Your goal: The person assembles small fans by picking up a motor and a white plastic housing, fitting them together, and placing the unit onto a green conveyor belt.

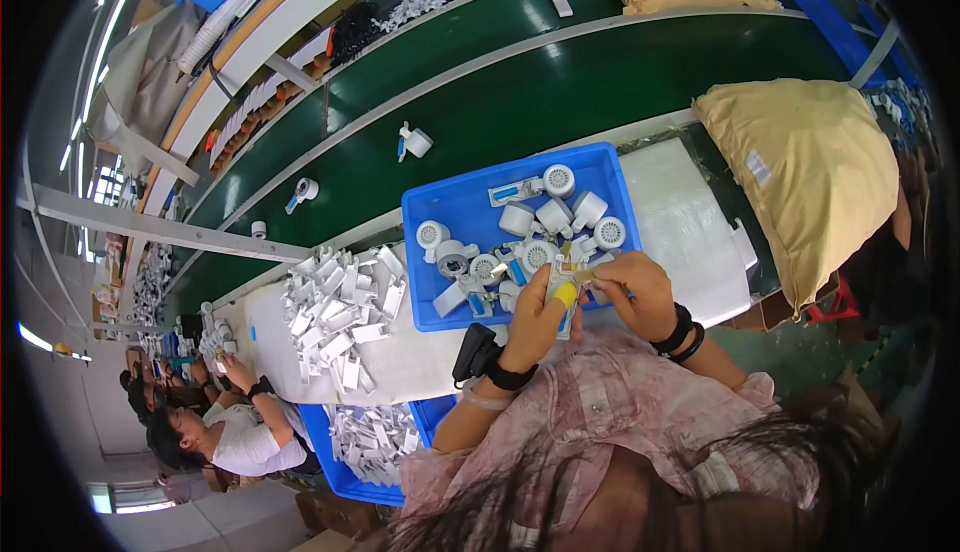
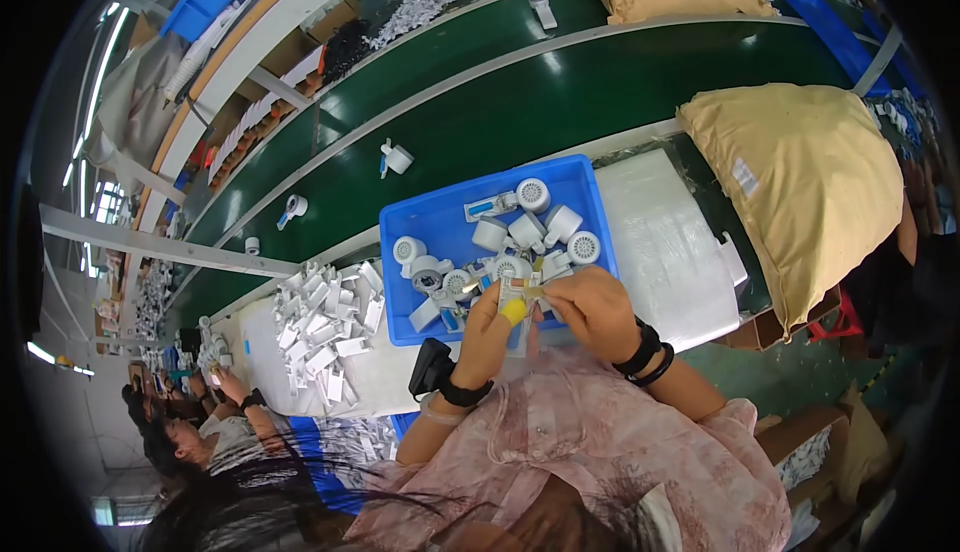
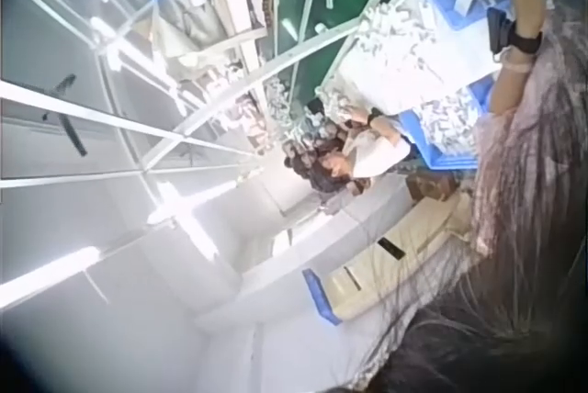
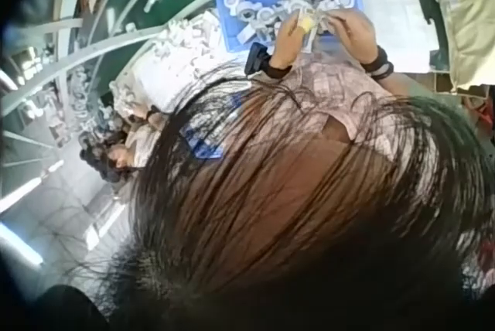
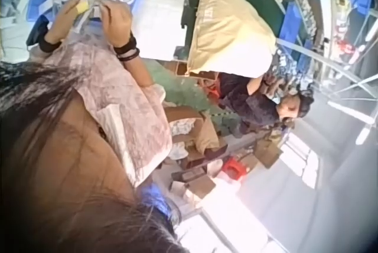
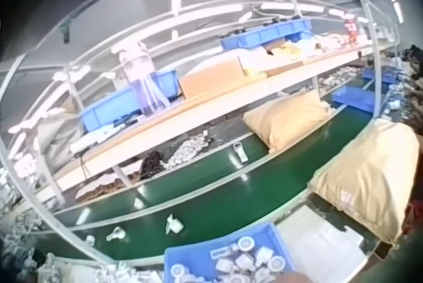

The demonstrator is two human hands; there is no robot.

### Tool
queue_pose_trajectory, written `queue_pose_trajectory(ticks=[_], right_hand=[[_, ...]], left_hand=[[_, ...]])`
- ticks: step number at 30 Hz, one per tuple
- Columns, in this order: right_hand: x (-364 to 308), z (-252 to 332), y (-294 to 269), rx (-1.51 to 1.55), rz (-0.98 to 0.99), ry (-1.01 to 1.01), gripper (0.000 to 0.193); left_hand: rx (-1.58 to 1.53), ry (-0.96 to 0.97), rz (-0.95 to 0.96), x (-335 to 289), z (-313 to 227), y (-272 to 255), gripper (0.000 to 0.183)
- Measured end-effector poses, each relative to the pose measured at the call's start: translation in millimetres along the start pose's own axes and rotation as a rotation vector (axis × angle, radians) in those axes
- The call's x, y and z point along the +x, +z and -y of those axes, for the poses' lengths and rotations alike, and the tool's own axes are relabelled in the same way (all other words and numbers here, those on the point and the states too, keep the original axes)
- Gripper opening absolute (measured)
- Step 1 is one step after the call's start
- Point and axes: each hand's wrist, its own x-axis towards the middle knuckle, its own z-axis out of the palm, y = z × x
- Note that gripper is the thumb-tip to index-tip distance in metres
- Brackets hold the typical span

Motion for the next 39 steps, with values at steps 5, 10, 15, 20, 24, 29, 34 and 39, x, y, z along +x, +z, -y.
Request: queue_pose_trajectory(ticks=[5,10,15,20,24,29,34,39], right_hand=[[-0.7,3.9,0.1,0.009,-0.026,-0.089,0.018],[-4.3,5.7,-0.3,0.051,0.025,-0.066,0.021],[-4.7,6.4,2.1,0.017,-0.02,-0.084,0.022],[-3.8,6.0,2.3,-0.007,-0.047,-0.105,0.024],[-3.7,6.3,0.8,-0.012,-0.036,-0.113,0.023],[-5.2,4.1,1.7,-0.012,-0.016,-0.114,0.021],[-5.4,5.6,4.4,0.014,-0.019,-0.048,0.019],[-0.2,6.0,4.0,-0.001,-0.025,-0.059,0.021]], left_hand=[[0.026,0.061,-0.023,-3.9,-5.4,9.2,0.028],[0.12,0.107,-0.047,-7.3,-7.9,13.8,0.032],[0.149,0.101,0.0,-10.3,-9.4,15.7,0.03],[0.166,0.101,0.0,-10.1,-6.9,16.3,0.028],[0.211,0.137,-0.002,-10.2,-3.3,15.1,0.027],[0.286,0.142,-0.007,-10.1,-7.5,15.4,0.028],[0.214,0.151,0.012,-10.3,-5.6,12.8,0.028],[0.39,0.22,-0.024,-10.5,-7.6,17.0,0.03]])
